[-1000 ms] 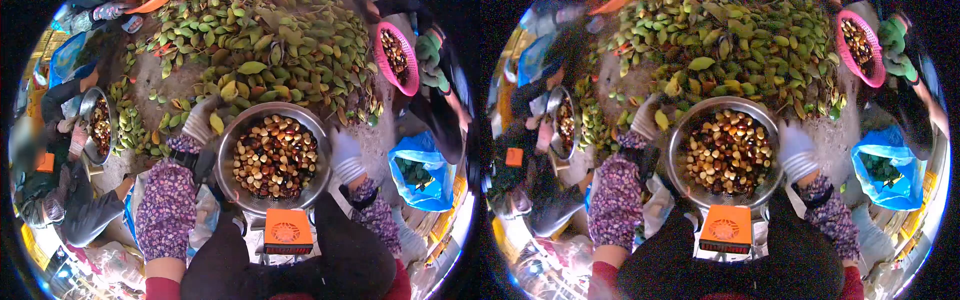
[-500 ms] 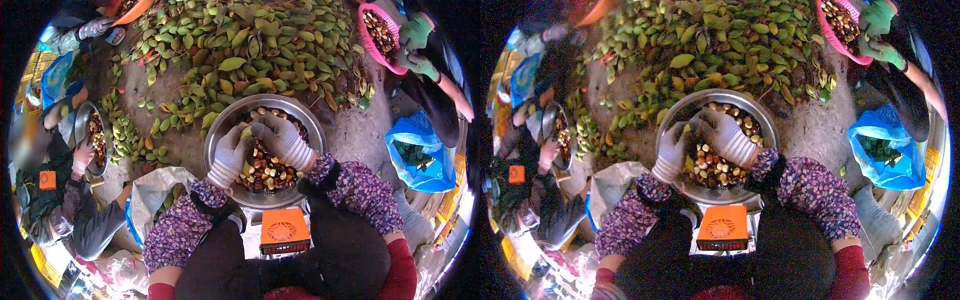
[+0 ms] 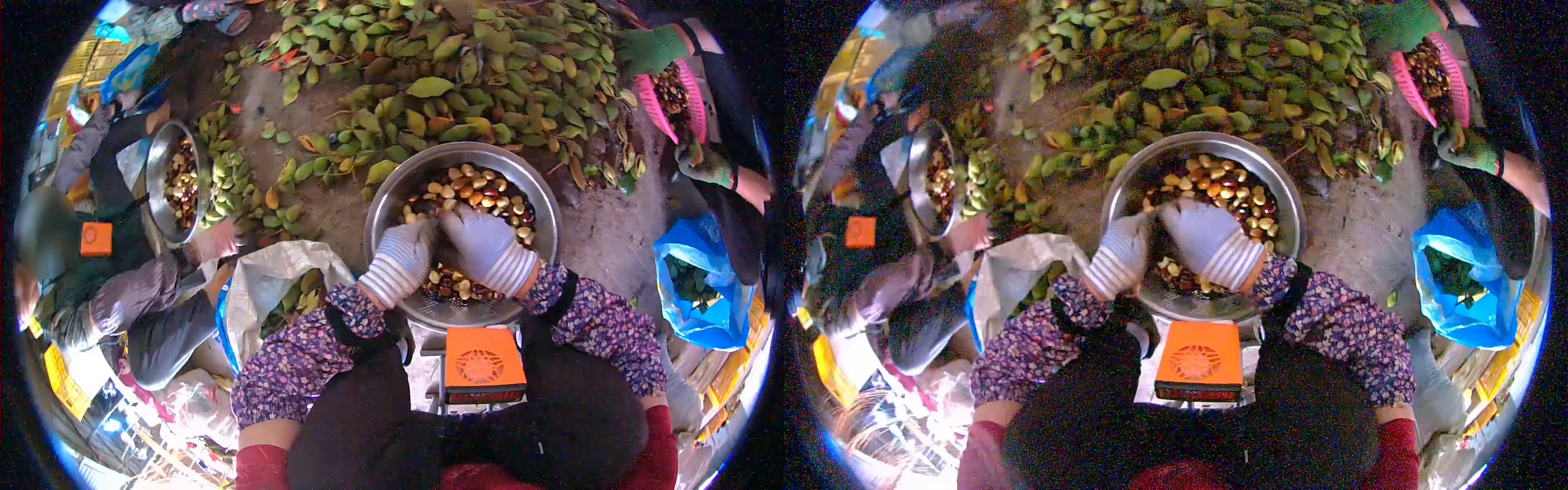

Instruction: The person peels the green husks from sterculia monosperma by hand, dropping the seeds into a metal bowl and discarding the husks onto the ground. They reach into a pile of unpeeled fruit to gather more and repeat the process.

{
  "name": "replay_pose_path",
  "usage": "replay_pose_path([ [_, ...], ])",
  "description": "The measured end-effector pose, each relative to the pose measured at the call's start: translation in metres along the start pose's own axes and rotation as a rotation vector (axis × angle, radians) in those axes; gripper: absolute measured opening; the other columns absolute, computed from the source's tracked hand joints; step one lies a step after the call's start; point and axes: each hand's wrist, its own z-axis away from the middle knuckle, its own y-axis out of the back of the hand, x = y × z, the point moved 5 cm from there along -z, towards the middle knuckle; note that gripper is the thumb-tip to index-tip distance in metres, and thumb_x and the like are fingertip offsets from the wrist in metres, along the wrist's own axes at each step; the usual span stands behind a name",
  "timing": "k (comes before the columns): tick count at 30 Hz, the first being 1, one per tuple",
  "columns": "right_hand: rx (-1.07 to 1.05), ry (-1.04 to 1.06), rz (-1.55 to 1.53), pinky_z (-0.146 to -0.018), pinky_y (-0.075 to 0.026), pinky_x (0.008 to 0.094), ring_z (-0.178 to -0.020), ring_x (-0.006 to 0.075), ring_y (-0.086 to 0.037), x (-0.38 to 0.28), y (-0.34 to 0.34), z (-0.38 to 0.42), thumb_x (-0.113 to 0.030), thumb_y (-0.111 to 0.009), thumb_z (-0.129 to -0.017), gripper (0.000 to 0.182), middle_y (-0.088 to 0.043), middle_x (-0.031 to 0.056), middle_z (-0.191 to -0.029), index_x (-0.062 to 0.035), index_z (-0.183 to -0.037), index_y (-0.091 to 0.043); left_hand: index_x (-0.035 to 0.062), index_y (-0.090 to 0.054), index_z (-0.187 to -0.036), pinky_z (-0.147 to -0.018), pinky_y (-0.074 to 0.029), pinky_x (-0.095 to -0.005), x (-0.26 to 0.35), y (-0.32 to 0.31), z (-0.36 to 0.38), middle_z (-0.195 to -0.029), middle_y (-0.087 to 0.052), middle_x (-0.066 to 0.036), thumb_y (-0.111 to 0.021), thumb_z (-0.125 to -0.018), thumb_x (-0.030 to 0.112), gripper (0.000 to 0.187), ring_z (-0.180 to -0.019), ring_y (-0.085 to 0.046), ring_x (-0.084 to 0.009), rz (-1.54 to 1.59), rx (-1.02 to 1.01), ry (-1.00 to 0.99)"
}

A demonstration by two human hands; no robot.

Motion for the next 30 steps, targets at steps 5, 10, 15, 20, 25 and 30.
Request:
replay_pose_path([
  [5,-0.039,0.009,0.077,-0.064,-0.05,0.04,-0.077,0.0335,-0.06,-0.003,-0.019,0.014,-0.013,-0.064,-0.066,0.037,-0.056,0.018,-0.086,0.0003,-0.097,-0.049,-0.0012,-0.059,-0.083,-0.066,-0.046,-0.045,0.009,-0.002,0.016,-0.078,-0.059,-0.026,-0.048,-0.087,0.023,0.027,-0.077,-0.057,-0.043,0.08,-0.015,-0.028],
  [10,-0.098,-0.134,-0.168,-0.065,-0.049,0.0432,-0.075,0.0369,-0.059,0.002,-0.034,0.022,-0.022,-0.068,-0.066,0.039,-0.057,0.0201,-0.084,-0.0015,-0.091,-0.048,-0.0027,-0.06,-0.099,-0.078,-0.046,-0.0424,-0.012,-0.019,0.022,-0.091,-0.061,-0.026,-0.049,-0.087,0.024,0.031,-0.088,-0.058,-0.0406,-0.021,-0.237,0.115],
  [15,-0.176,-0.254,-0.183,-0.069,-0.048,0.0436,-0.08,0.038,-0.059,0.004,-0.045,0.023,-0.019,-0.066,-0.068,0.034,-0.059,0.0221,-0.084,-0.0007,-0.092,-0.05,-0.002,-0.062,-0.093,-0.071,-0.048,-0.0426,-0.022,-0.03,0.025,-0.081,-0.062,-0.023,-0.05,-0.086,0.031,0.036,-0.08,-0.061,-0.0382,0.073,-0.178,0.112],
  [20,-0.06,-0.108,-0.583,-0.07,-0.047,0.0365,-0.081,0.0325,-0.06,0.002,-0.039,0.029,-0.004,-0.054,-0.077,0.02,-0.059,0.02,-0.083,-0.0004,-0.098,-0.053,-0.0016,-0.061,-0.095,-0.07,-0.049,-0.0397,-0.027,-0.008,0.027,-0.083,-0.063,-0.022,-0.049,-0.086,0.026,0.031,-0.077,-0.062,-0.0355,-0.038,-0.224,0.081],
  [25,0.003,-0.115,-0.642,-0.082,-0.046,0.0371,-0.093,0.0344,-0.056,0.03,-0.021,0.032,-0.003,-0.057,-0.077,0.031,-0.057,0.021,-0.098,-0.0005,-0.108,-0.053,0.0035,-0.065,-0.093,-0.074,-0.048,-0.043,-0.071,0.086,0.063,-0.087,-0.063,-0.02,-0.05,-0.083,0.028,0.03,-0.081,-0.061,-0.0357,-0.402,-0.466,0.138],
  [30,-0.069,-0.163,-0.063,-0.081,-0.046,0.0416,-0.094,0.0356,-0.054,0.066,-0.027,0.037,-0.017,-0.063,-0.074,0.03,-0.056,0.0185,-0.1,-0.0042,-0.101,-0.056,0.0069,-0.069,-0.086,-0.077,-0.05,-0.0397,-0.155,0.108,0.148,-0.091,-0.066,-0.016,-0.058,-0.072,0.031,0.03,-0.087,-0.064,-0.03,-1.06,-1.119,0.424],
])
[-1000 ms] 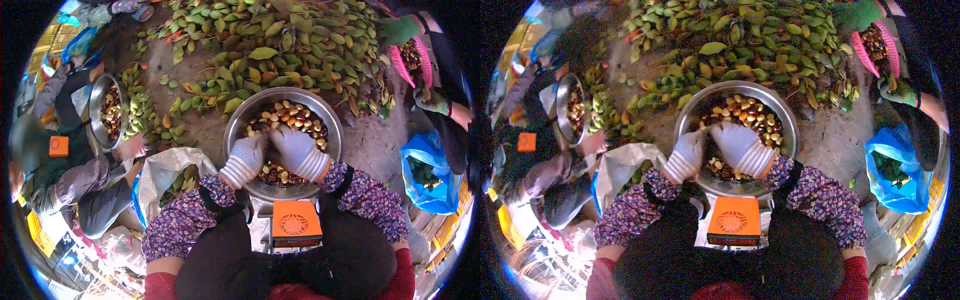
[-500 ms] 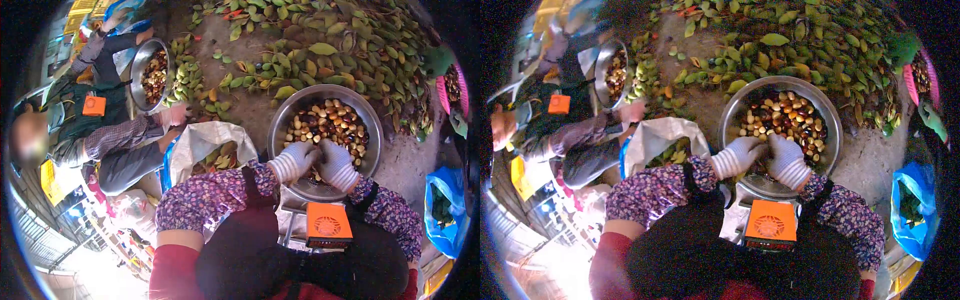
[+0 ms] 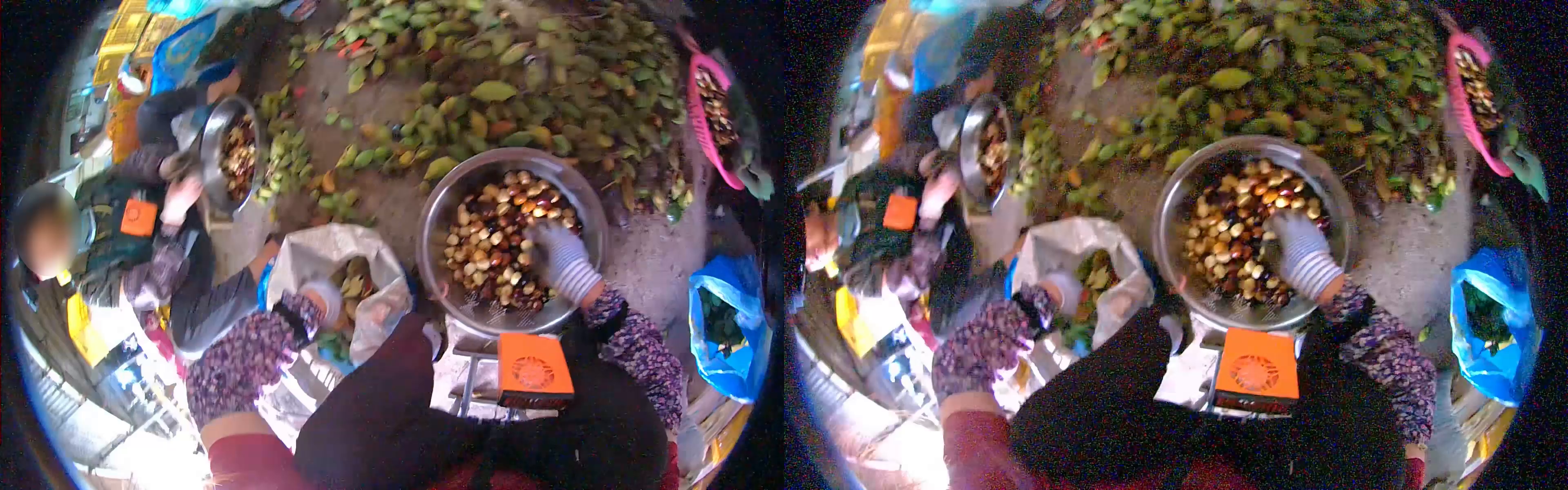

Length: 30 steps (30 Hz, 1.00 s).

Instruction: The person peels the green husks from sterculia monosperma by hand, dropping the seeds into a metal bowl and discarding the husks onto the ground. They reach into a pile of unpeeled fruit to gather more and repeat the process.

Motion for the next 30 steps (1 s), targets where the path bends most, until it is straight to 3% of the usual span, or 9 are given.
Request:
replay_pose_path([
  [2,0.008,-0.003,0.051,-0.08,-0.046,0.0429,-0.093,0.0362,-0.054,0.013,-0.005,0.006,-0.023,-0.063,-0.074,0.032,-0.055,0.0196,-0.1,-0.0048,-0.1,-0.057,0.0071,-0.069,-0.085,-0.077,-0.05,-0.0397,0.008,0.035,-0.01,-0.091,-0.066,-0.017,-0.059,-0.072,0.03,0.029,-0.088,-0.064,-0.0296,-0.091,-0.032,-0.043],
  [4,0.027,-0.026,0.03,-0.078,-0.046,0.0432,-0.091,0.0366,-0.055,0.015,-0.004,0.008,-0.024,-0.062,-0.076,0.031,-0.056,0.0202,-0.098,-0.0045,-0.099,-0.057,0.0063,-0.069,-0.081,-0.077,-0.05,-0.0414,0.024,0.123,0.002,-0.088,-0.065,-0.019,-0.057,-0.075,0.031,0.028,-0.087,-0.063,-0.0319,0.061,0.581,-0.135],
  [5,0.063,-0.015,0.018,-0.077,-0.047,0.0433,-0.09,0.0369,-0.055,0.014,-0.002,0.008,-0.025,-0.061,-0.077,0.03,-0.057,0.0204,-0.096,-0.0042,-0.099,-0.057,0.0034,-0.065,-0.083,-0.073,-0.048,-0.0447,0.037,0.169,0.029,-0.087,-0.063,-0.019,-0.057,-0.076,0.028,0.027,-0.081,-0.06,-0.0377,0.199,0.411,-0.017],
  [9,0.042,-0.023,-0.043,-0.075,-0.047,0.0447,-0.084,0.0389,-0.056,0.007,0.002,0.003,-0.02,-0.061,-0.077,0.024,-0.057,0.0214,-0.089,-0.0033,-0.094,-0.057,0.0015,-0.057,-0.094,-0.072,-0.048,-0.045,0.048,0.283,0.008,-0.083,-0.06,-0.02,-0.052,-0.084,0.031,0.031,-0.08,-0.059,-0.038,0.4,1.321,-0.096],
  [16,-0.012,-0.057,-0.105,-0.075,-0.047,0.0453,-0.084,0.0383,-0.056,0.009,-0.009,-0.001,-0.016,-0.059,-0.074,0.024,-0.058,0.0196,-0.089,-0.0048,-0.095,-0.059,0.0026,-0.065,-0.094,-0.078,-0.05,-0.041,0.055,0.349,-0.085,-0.1,-0.063,-0.018,-0.061,-0.077,0.038,0.039,-0.093,-0.061,-0.033,0.565,0.954,0.143],
  [23,0.141,-0.067,-0.297,-0.065,-0.046,0.0397,-0.074,0.0335,-0.058,0.014,0.006,-0.004,-0.013,-0.059,-0.08,0.013,-0.059,0.0166,-0.078,-0.0019,-0.087,-0.06,0.0047,-0.065,-0.093,-0.08,-0.047,-0.041,0.033,0.332,-0.079,-0.093,-0.063,-0.019,-0.059,-0.073,0.03,0.033,-0.091,-0.059,-0.0351,0.846,1.339,-0.059],
  [25,0.226,-0.064,-0.274,-0.064,-0.046,0.0366,-0.074,0.03,-0.059,0.012,0.017,-0.007,-0.014,-0.058,-0.083,0.013,-0.06,0.0158,-0.079,-0.0024,-0.089,-0.061,0.0041,-0.062,-0.098,-0.08,-0.047,-0.0407,0.027,0.321,-0.077,-0.094,-0.063,-0.019,-0.06,-0.074,0.031,0.037,-0.091,-0.059,-0.0346,0.813,1.35,-0.05],
  [27,0.275,-0.064,-0.406,-0.071,-0.047,0.0426,-0.079,0.0383,-0.058,0.01,0.026,-0.011,-0.017,-0.061,-0.079,0.018,-0.059,0.0193,-0.081,-0.0029,-0.09,-0.06,0.0038,-0.06,-0.103,-0.08,-0.047,-0.0402,0.025,0.322,-0.076,-0.096,-0.063,-0.02,-0.062,-0.074,0.032,0.041,-0.09,-0.059,-0.0349,0.855,1.395,-0.059],
  [30,0.222,-0.058,-0.316,-0.071,-0.046,0.0433,-0.079,0.0388,-0.058,0.015,0.019,-0.015,-0.017,-0.059,-0.08,0.019,-0.059,0.0201,-0.082,-0.0022,-0.091,-0.059,0.0005,-0.058,-0.103,-0.08,-0.048,-0.0396,0.034,0.336,-0.075,-0.097,-0.063,-0.021,-0.064,-0.075,0.036,0.046,-0.091,-0.061,-0.0344,0.755,1.191,0.096],
])
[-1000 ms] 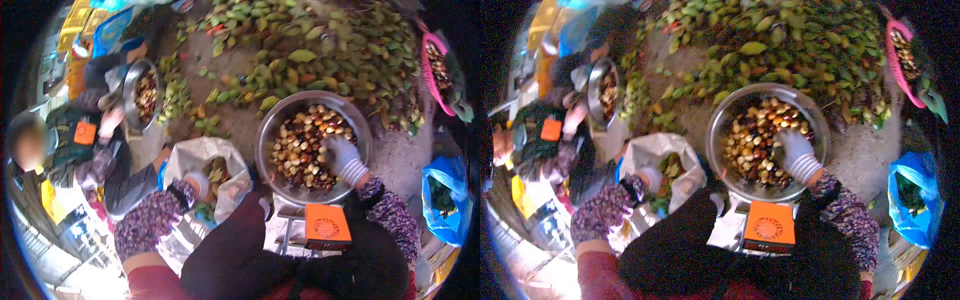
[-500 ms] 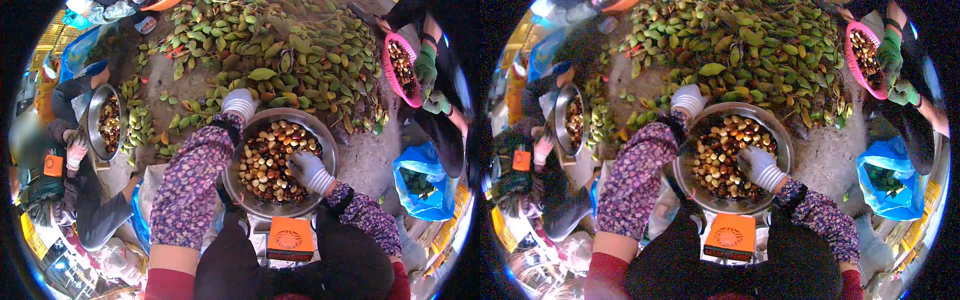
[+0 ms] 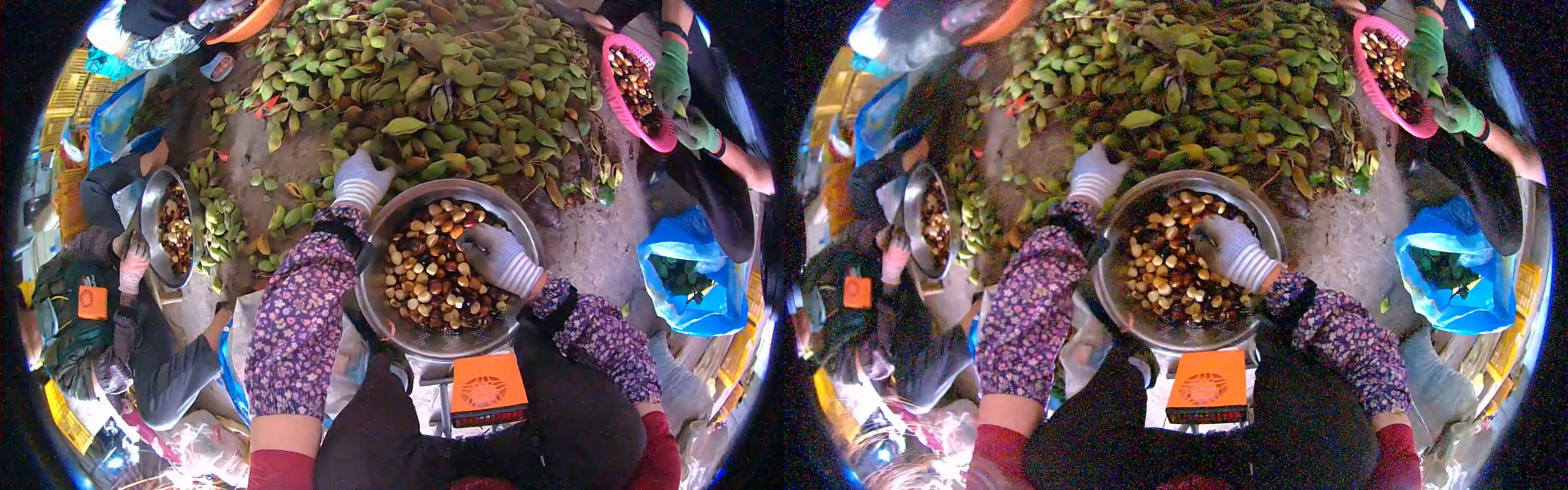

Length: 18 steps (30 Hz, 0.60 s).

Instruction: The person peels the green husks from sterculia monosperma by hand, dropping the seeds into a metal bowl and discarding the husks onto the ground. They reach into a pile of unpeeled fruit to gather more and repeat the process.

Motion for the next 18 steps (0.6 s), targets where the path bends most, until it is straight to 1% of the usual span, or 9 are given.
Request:
replay_pose_path([
  [3,-0.066,-0.09,0.001,-0.071,-0.046,0.044,-0.079,0.0395,-0.058,-0.004,0.0,0.002,-0.019,-0.059,-0.081,0.02,-0.059,0.0208,-0.082,-0.0019,-0.091,-0.059,-0.0004,-0.056,-0.104,-0.081,-0.049,-0.0395,0.016,-0.001,-0.003,-0.096,-0.064,-0.021,-0.067,-0.073,0.039,0.051,-0.095,-0.061,-0.0323,-0.143,-0.114,0.121],
  [7,-0.069,-0.081,-0.039,-0.071,-0.046,0.0445,-0.08,0.0401,-0.057,0.009,-0.004,0.009,-0.02,-0.059,-0.081,0.021,-0.059,0.0218,-0.083,-0.0014,-0.091,-0.058,0.0013,-0.052,-0.106,-0.079,-0.05,-0.0411,0.033,-0.007,-0.003,-0.106,-0.058,-0.019,-0.068,-0.075,0.031,0.046,-0.093,-0.06,-0.0343,-0.288,-0.028,-0.081],
  [9,-0.084,-0.102,-0.033,-0.071,-0.046,0.0439,-0.081,0.0397,-0.058,0.011,-0.004,0.01,-0.019,-0.059,-0.081,0.021,-0.06,0.0221,-0.086,-0.0013,-0.093,-0.058,0.0036,-0.054,-0.105,-0.077,-0.05,-0.042,0.031,-0.016,-0.004,-0.107,-0.055,-0.019,-0.068,-0.074,0.027,0.041,-0.093,-0.059,-0.0355,-0.369,-0.042,-0.337],
  [11,-0.091,-0.114,-0.026,-0.072,-0.047,0.0433,-0.083,0.0392,-0.058,0.011,-0.001,0.008,-0.017,-0.06,-0.08,0.022,-0.06,0.0223,-0.088,-0.0013,-0.094,-0.059,0.0061,-0.055,-0.105,-0.079,-0.049,-0.0425,0.019,-0.024,-0.009,-0.105,-0.056,-0.02,-0.067,-0.073,0.026,0.04,-0.094,-0.058,-0.0358,-0.365,-0.054,-0.376],
  [13,-0.046,-0.089,-0.061,-0.077,-0.047,0.0404,-0.089,0.0377,-0.058,0.006,0.005,0.004,-0.015,-0.059,-0.08,0.023,-0.06,0.0222,-0.093,-0.0011,-0.099,-0.059,0.0041,-0.056,-0.105,-0.082,-0.047,-0.0427,0.008,-0.019,-0.009,-0.106,-0.056,-0.02,-0.065,-0.075,0.027,0.039,-0.093,-0.058,-0.0364,-0.227,-0.024,-0.337],
  [14,-0.043,-0.089,-0.064,-0.077,-0.047,0.0404,-0.089,0.0377,-0.058,0.004,0.009,0.002,-0.015,-0.059,-0.08,0.023,-0.06,0.0222,-0.093,-0.0011,-0.099,-0.059,0.0015,-0.058,-0.102,-0.084,-0.046,-0.0421,0.002,-0.01,-0.009,-0.103,-0.058,-0.021,-0.063,-0.077,0.03,0.038,-0.093,-0.058,-0.0367,-0.105,0.121,-0.306],
  [15,0.04,-0.048,-0.066,-0.08,-0.046,0.039,-0.091,0.0363,-0.058,-0.001,0.017,0.0,-0.014,-0.059,-0.081,0.024,-0.061,0.0213,-0.095,-0.0007,-0.101,-0.059,0.0003,-0.061,-0.099,-0.082,-0.047,-0.0402,-0.013,-0.005,-0.014,-0.099,-0.06,-0.022,-0.059,-0.08,0.031,0.036,-0.092,-0.058,-0.0375,0.118,0.116,-0.176],
  [17,0.125,-0.007,-0.075,-0.082,-0.046,0.0377,-0.094,0.0348,-0.058,-0.018,0.032,-0.007,-0.014,-0.058,-0.081,0.026,-0.061,0.0204,-0.096,-0.0003,-0.103,-0.058,-0.0003,-0.062,-0.098,-0.076,-0.048,-0.0349,-0.003,0.026,0.015,-0.092,-0.064,-0.019,-0.054,-0.085,0.027,0.031,-0.085,-0.061,-0.0311,0.413,0.201,-0.11],
  [18,0.192,0.005,-0.204,-0.084,-0.045,0.0369,-0.094,0.033,-0.058,-0.03,0.041,-0.012,-0.013,-0.058,-0.082,0.026,-0.062,0.0199,-0.097,0.0,-0.105,-0.058,-0.0003,-0.062,-0.098,-0.076,-0.048,-0.0349,0.007,0.033,0.034,-0.092,-0.064,-0.019,-0.054,-0.085,0.027,0.031,-0.085,-0.061,-0.0311,0.408,0.201,-0.113],
])
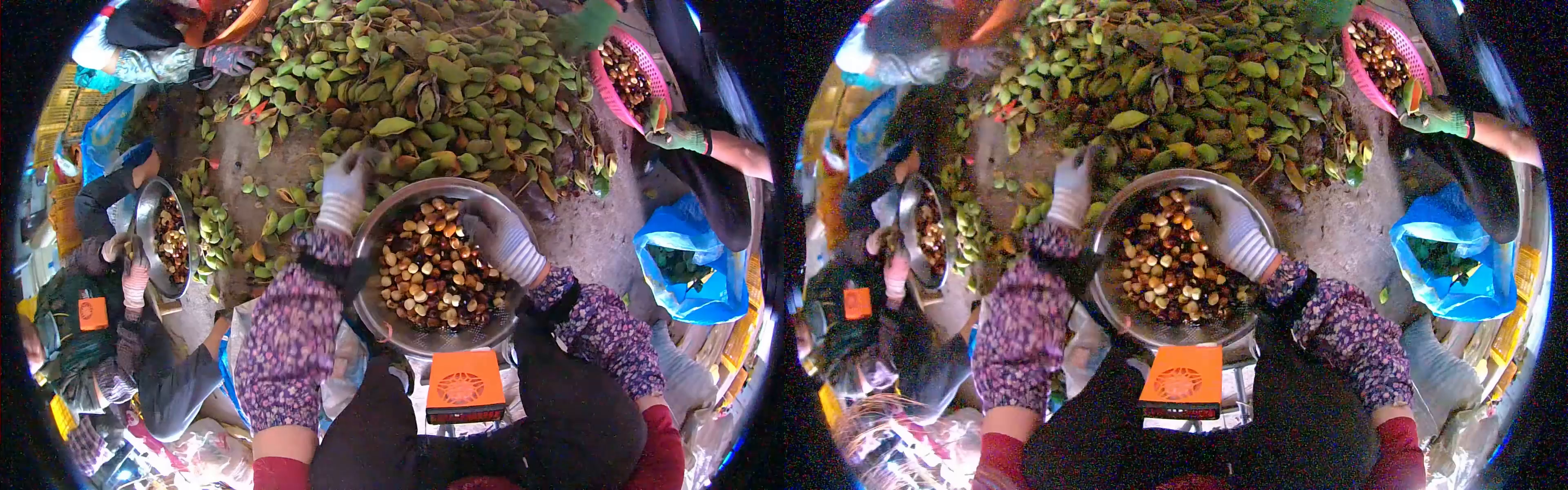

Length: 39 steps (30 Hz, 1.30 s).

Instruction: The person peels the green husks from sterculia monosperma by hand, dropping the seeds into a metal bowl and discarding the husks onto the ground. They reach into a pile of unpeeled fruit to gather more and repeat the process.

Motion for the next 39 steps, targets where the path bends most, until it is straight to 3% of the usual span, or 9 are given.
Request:
replay_pose_path([
  [3,0.049,-0.037,-0.279,-0.084,-0.044,0.0354,-0.093,0.0263,-0.058,-0.028,0.001,-0.01,-0.013,-0.059,-0.082,0.029,-0.062,0.0181,-0.1,0.0006,-0.108,-0.056,-0.0027,-0.059,-0.1,-0.067,-0.047,-0.0257,0.021,-0.033,0.046,-0.086,-0.063,-0.007,-0.045,-0.091,0.016,0.025,-0.073,-0.056,-0.0137,0.801,-0.31,0.157],
  [19,-0.124,-0.024,-0.54,-0.085,-0.042,0.028,-0.094,0.0139,-0.053,-0.007,0.004,-0.004,-0.028,-0.051,-0.09,0.036,-0.058,0.0057,-0.099,-0.0001,-0.112,-0.054,-0.0018,-0.059,-0.093,-0.066,-0.044,-0.0313,0.061,-0.051,0.109,-0.074,-0.059,-0.012,-0.043,-0.091,0.016,0.025,-0.072,-0.056,-0.0186,0.452,-0.299,-0.083],
  [21,-0.115,0.009,-0.234,-0.077,-0.047,0.03,-0.085,0.0146,-0.057,-0.016,0.021,-0.007,-0.016,-0.055,-0.084,0.029,-0.06,0.0104,-0.098,-0.0006,-0.109,-0.056,-0.0018,-0.06,-0.099,-0.076,-0.045,-0.0316,0.044,-0.058,0.107,-0.089,-0.062,-0.011,-0.043,-0.092,0.011,0.023,-0.084,-0.057,-0.0194,0.09,-0.204,-0.181],
  [22,-0.09,0.027,-0.179,-0.073,-0.048,0.0311,-0.081,0.0165,-0.058,-0.019,0.024,-0.005,-0.015,-0.057,-0.082,0.03,-0.061,0.013,-0.098,-0.0016,-0.109,-0.057,-0.003,-0.056,-0.11,-0.088,-0.042,-0.0308,0.041,-0.064,0.111,-0.106,-0.06,-0.013,-0.044,-0.091,0.01,0.027,-0.099,-0.055,-0.0209,0.567,-0.269,0.135],
  [25,0.128,0.14,-0.075,-0.075,-0.048,0.0358,-0.081,0.0272,-0.059,0.043,-0.017,0.002,-0.013,-0.058,-0.08,0.031,-0.062,0.0171,-0.093,-0.0003,-0.107,-0.055,-0.0043,-0.048,-0.122,-0.097,-0.036,-0.0333,0.107,-0.041,0.108,-0.121,-0.053,-0.019,-0.047,-0.088,0.014,0.039,-0.112,-0.05,-0.0265,-0.071,-0.356,-0.003],
  [26,0.088,0.107,-0.093,-0.074,-0.048,0.0371,-0.081,0.0313,-0.059,0.038,-0.02,0.0,-0.011,-0.058,-0.078,0.032,-0.062,0.0188,-0.092,0.0,-0.108,-0.053,-0.0048,-0.048,-0.122,-0.098,-0.035,-0.034,0.083,-0.054,0.107,-0.122,-0.052,-0.02,-0.049,-0.087,0.016,0.04,-0.112,-0.05,-0.028,0.244,-0.303,-0.185],
  [29,0.039,0.218,-0.094,-0.073,-0.047,0.0425,-0.087,0.038,-0.059,0.013,-0.012,0.011,-0.018,-0.062,-0.076,0.034,-0.061,0.0215,-0.089,-0.0011,-0.103,-0.051,-0.0065,-0.053,-0.108,-0.084,-0.044,-0.0342,0.058,-0.074,0.11,-0.106,-0.055,-0.014,-0.045,-0.089,0.017,0.031,-0.096,-0.054,-0.0251,0.974,-0.344,0.273],
  [31,-0.089,0.106,-0.03,-0.075,-0.047,0.0451,-0.091,0.0412,-0.057,0.004,-0.006,0.016,-0.021,-0.062,-0.076,0.037,-0.06,0.024,-0.094,-0.001,-0.105,-0.049,-0.0053,-0.054,-0.104,-0.074,-0.045,-0.0336,0.05,-0.066,0.106,-0.095,-0.056,-0.009,-0.042,-0.093,0.022,0.032,-0.078,-0.055,-0.0226,0.463,-0.243,-0.173],
  [39,-0.274,-0.06,0.281,-0.068,-0.052,0.0422,-0.083,0.0359,-0.062,0.018,-0.032,0.022,-0.021,-0.063,-0.072,0.033,-0.063,0.0176,-0.085,-0.0029,-0.099,-0.057,-0.0048,-0.054,-0.102,-0.075,-0.046,-0.0344,0.031,-0.086,0.11,-0.09,-0.056,-0.009,-0.044,-0.092,0.025,0.033,-0.078,-0.055,-0.0232,0.268,-0.48,-0.111],
])
